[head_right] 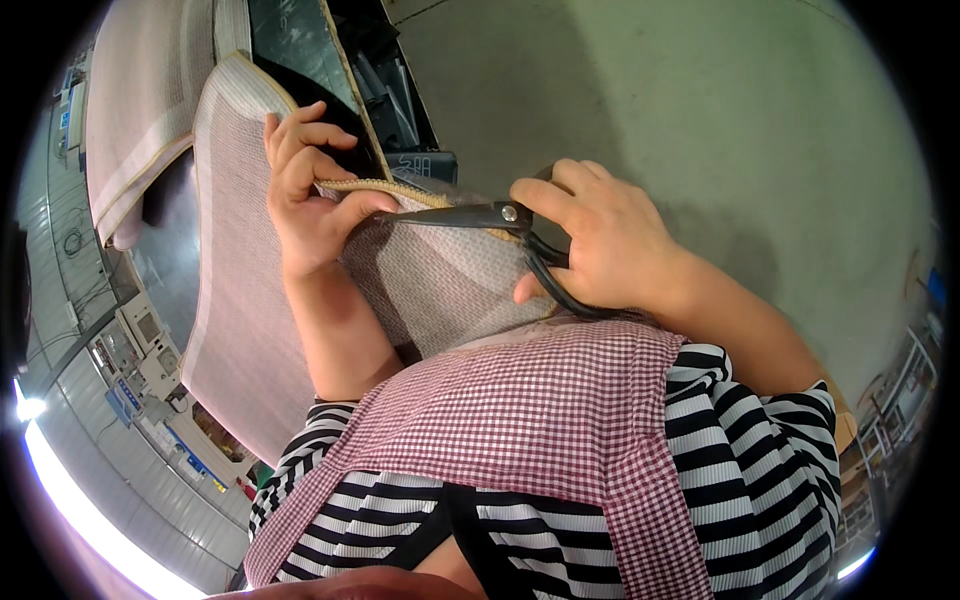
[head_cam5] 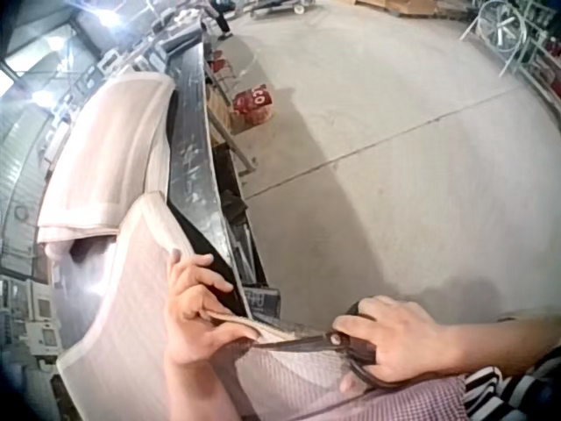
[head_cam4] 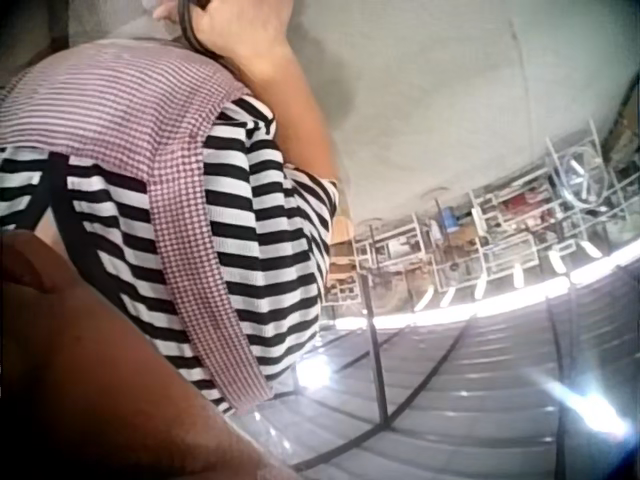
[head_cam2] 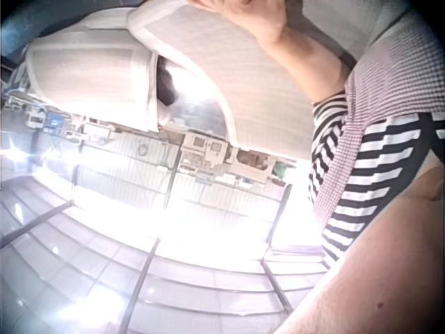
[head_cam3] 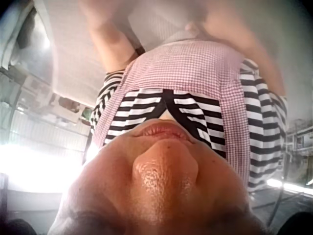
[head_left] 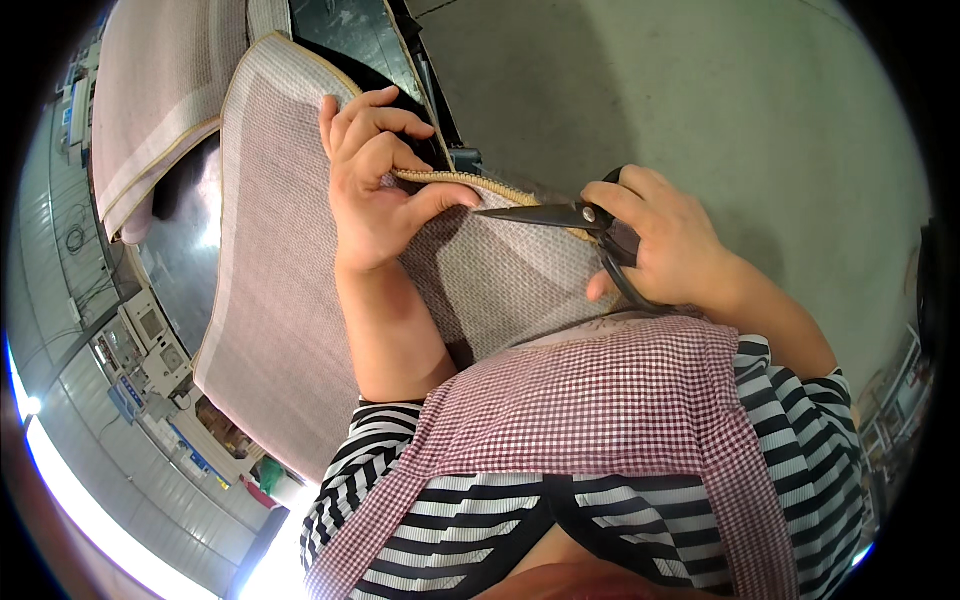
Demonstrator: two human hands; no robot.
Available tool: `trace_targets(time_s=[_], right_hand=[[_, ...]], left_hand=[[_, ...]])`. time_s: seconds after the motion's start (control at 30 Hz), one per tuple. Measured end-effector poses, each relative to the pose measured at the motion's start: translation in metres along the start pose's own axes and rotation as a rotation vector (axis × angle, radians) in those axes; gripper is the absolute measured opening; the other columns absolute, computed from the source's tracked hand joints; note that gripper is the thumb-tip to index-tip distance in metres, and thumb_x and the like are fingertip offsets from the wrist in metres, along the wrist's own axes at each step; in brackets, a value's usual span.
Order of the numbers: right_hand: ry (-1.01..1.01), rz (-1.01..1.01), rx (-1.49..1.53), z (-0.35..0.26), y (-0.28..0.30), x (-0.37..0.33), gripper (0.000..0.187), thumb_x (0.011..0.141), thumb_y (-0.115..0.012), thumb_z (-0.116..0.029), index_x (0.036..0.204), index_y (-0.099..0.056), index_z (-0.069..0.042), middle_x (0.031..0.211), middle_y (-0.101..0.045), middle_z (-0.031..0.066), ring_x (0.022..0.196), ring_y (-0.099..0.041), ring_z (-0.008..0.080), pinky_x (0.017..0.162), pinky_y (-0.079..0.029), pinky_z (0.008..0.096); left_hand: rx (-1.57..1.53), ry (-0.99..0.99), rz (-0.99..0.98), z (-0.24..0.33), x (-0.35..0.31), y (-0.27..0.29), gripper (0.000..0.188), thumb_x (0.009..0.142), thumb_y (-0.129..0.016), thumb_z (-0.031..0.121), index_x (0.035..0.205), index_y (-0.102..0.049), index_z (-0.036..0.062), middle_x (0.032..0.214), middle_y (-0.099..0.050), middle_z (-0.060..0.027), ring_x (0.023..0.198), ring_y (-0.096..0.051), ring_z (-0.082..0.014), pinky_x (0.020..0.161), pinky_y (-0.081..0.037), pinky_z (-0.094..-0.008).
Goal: The person trims excess material and threads from the edges of cushion covers using a pair of large shears, handling the covers one at a time on a work table.
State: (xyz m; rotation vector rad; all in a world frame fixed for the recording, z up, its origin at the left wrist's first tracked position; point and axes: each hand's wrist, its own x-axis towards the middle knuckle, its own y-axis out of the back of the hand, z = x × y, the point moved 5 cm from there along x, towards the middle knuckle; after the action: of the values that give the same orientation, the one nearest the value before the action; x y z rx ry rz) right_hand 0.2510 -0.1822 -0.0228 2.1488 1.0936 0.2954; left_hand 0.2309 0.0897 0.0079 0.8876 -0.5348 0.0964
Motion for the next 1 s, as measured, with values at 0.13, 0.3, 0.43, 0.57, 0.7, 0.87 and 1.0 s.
trace_targets(time_s=[0.13, 0.3, 0.43, 0.57, 0.7, 0.87, 1.0], right_hand=[[0.065, 0.051, -0.079, -0.004, 0.006, -0.001, 0.082, 0.061, -0.082, -0.066, 0.118, -0.063, -0.01, 0.095, -0.054, 0.0069, 0.088, -0.058, 0.0293, 0.073, -0.05, 0.0422], [0.031, 0.022, -0.084, -0.007, 0.008, 0.001, 0.074, 0.067, -0.08, -0.065, 0.117, -0.064, -0.012, 0.094, -0.054, 0.0092, 0.086, -0.059, 0.0305, 0.071, -0.051, 0.0425], [0.011, 0.027, -0.043, -0.008, 0.007, -0.001, 0.074, 0.067, -0.079, -0.066, 0.115, -0.064, -0.012, 0.092, -0.056, 0.0095, 0.083, -0.061, 0.0314, 0.069, -0.053, 0.0433], [0.022, 0.064, -0.018, -0.008, 0.004, -0.004, 0.074, 0.068, -0.077, -0.069, 0.113, -0.064, -0.012, 0.089, -0.058, 0.0098, 0.078, -0.062, 0.0312, 0.066, -0.053, 0.0432], [0.056, 0.109, -0.034, -0.008, 0.006, -0.006, 0.074, 0.069, -0.075, -0.07, 0.111, -0.065, -0.011, 0.084, -0.058, 0.0095, 0.074, -0.063, 0.0308, 0.063, -0.054, 0.042], [0.036, 0.085, -0.02, -0.005, 0.003, -0.01, 0.073, 0.07, -0.073, -0.071, 0.11, -0.066, -0.01, 0.08, -0.059, 0.0095, 0.07, -0.064, 0.0305, 0.06, -0.053, 0.041], [-0.021, 0.035, -0.032, -0.001, 0.003, -0.013, 0.076, 0.069, -0.073, -0.072, 0.111, -0.065, -0.009, 0.083, -0.061, 0.0101, 0.073, -0.065, 0.0304, 0.062, -0.054, 0.042]], left_hand=[[-0.002, -0.004, 0.01, -0.001, -0.001, 0.001, 0.055, 0.053, -0.093, 0.05, 0.066, -0.052, 0.0147, 0.095, -0.07, 0.0002, 0.118, -0.061, -0.0306, 0.116, -0.022, -0.0539], [-0.016, -0.005, 0.025, 0.0, -0.001, 0.0, 0.055, 0.053, -0.092, 0.051, 0.065, -0.052, 0.0145, 0.094, -0.07, 0.0005, 0.117, -0.061, -0.0302, 0.116, -0.022, -0.0535], [-0.003, 0.004, 0.021, 0.0, -0.001, 0.0, 0.054, 0.054, -0.092, 0.05, 0.065, -0.053, 0.0145, 0.093, -0.069, 0.0009, 0.117, -0.061, -0.0296, 0.117, -0.022, -0.0533], [-0.001, 0.013, 0.013, 0.0, -0.002, 0.001, 0.054, 0.055, -0.092, 0.05, 0.065, -0.053, 0.0146, 0.093, -0.069, 0.0011, 0.118, -0.061, -0.0293, 0.117, -0.021, -0.0531], [0.002, 0.015, 0.009, -0.001, -0.002, 0.002, 0.054, 0.053, -0.092, 0.05, 0.065, -0.052, 0.0151, 0.092, -0.069, 0.0012, 0.118, -0.062, -0.029, 0.118, -0.022, -0.0527], [0.01, 0.014, 0.016, 0.001, -0.002, 0.002, 0.056, 0.051, -0.093, 0.051, 0.065, -0.052, 0.0157, 0.092, -0.069, 0.0016, 0.117, -0.062, -0.0287, 0.117, -0.022, -0.052], [0.017, 0.008, 0.017, 0.001, -0.001, 0.002, 0.056, 0.051, -0.093, 0.051, 0.065, -0.052, 0.0155, 0.091, -0.069, 0.002, 0.117, -0.062, -0.0286, 0.117, -0.022, -0.0518]])
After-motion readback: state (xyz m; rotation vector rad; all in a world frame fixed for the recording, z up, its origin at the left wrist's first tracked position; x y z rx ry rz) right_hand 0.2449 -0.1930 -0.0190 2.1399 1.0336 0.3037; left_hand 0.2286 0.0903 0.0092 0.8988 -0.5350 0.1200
